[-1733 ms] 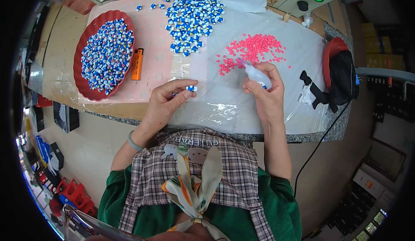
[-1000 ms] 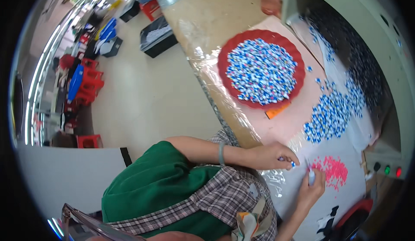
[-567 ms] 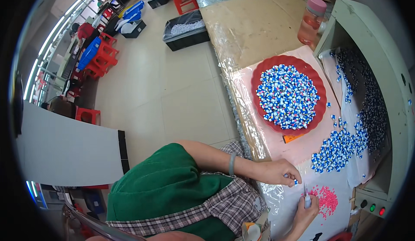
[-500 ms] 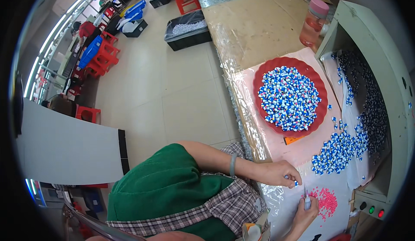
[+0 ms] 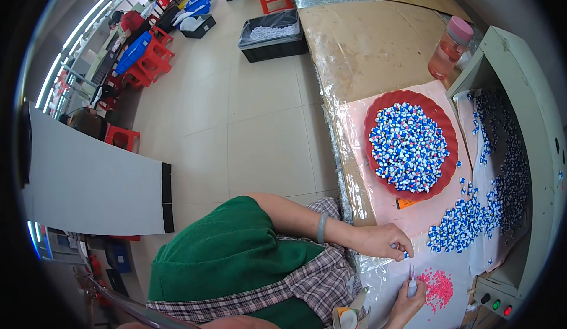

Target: Applying glue to small circular components and joining them together on a workbench.

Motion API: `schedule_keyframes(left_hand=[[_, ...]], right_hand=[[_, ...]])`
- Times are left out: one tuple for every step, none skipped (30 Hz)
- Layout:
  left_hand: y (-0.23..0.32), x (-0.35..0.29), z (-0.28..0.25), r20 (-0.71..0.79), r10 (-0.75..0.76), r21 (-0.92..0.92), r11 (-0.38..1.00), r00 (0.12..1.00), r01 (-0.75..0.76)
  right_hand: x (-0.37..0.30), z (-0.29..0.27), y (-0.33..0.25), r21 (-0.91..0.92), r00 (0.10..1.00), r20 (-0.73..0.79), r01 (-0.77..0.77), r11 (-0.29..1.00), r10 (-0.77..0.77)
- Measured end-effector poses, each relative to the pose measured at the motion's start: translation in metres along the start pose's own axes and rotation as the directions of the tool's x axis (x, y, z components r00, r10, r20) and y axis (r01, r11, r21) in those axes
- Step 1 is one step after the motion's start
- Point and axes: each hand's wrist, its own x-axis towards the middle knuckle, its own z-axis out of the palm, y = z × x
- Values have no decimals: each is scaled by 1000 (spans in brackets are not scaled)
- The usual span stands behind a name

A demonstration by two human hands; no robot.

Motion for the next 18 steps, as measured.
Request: schedule_keyframes(left_hand=[[1, 1, -1, 6, -2, 1, 1000, 1000, 2], [3, 1, -2, 12, -5, 4, 1000, 1000, 5], [3, 1, -4, 13, -4, 5, 1000, 1000, 4], [1, 1, -3, 12, -4, 7, 1000, 1000, 4], [1, 0, -2, 9, -4, 11, 1000, 1000, 4], [1, -1, -2, 2, -5, 13, 1000, 1000, 5], [1, -1, 0, -6, -13, 3, 1000, 1000, 13], [0, -1, 2, -17, -21, -5, 1000, 1000, 21], [0, -1, 4, -20, -22, -8, 1000, 1000, 22], [-1, 0, 5, -17, -20, -10, 1000, 1000, 20], [-2, 1, 8, -13, -19, -15, 1000, 1000, 19], [-3, 1, 11, -2, -22, -21, 1000, 1000, 21], [-1, 2, 12, 18, -23, -7, 1000, 1000, 23], [1, 3, 14, 45, -24, 2, 1000, 999, 24], [4, 2, 13, 61, -22, -12, 1000, 998, 22], [5, -1, 10, 51, -66, -5, 998, 996, 67], [5, 0, 9, 85, -119, -7, 993, 989, 120], [6, 0, 8, 87, -140, -3, 990, 986, 141]], right_hand=[[0, -1, -5, 3, 999, -15, 31, 1000, -30], [0, -2, -12, 1, 999, -16, 29, 1000, -29], [1, -4, -21, 28, 999, -20, 46, 999, -45], [1, -6, -29, 55, 998, -19, 63, 996, -62], [1, -5, -29, 56, 998, -15, 66, 996, -65], [1, -5, -29, 65, 999, -6, 55, 996, -54], [0, -6, -27, 68, 999, 1, 34, 997, -34], [-3, -1, -13, 67, 999, 4, 33, 997, -34], [-7, 6, 13, 141, 999, -2, -31, 990, 32], [-8, 7, 9, 219, 995, -9, -98, 971, 103], [-11, 4, 7, 219, 994, -11, -105, 970, 110], [-14, -3, 3, 175, 998, -20, -49, 983, 53], [-14, -8, -8, 130, 999, -32, 2, 991, 3], [-16, -8, -10, 124, 999, -44, -24, 992, 30], [-15, -9, -9, 208, 997, -49, -50, 977, 61], [-15, -9, -10, 286, 993, -56, -83, 955, 103], [-16, -10, -16, 386, 981, -6, -178, 905, 195], [-12, -10, -23, 481, 958, 46, -269, 835, 282]])
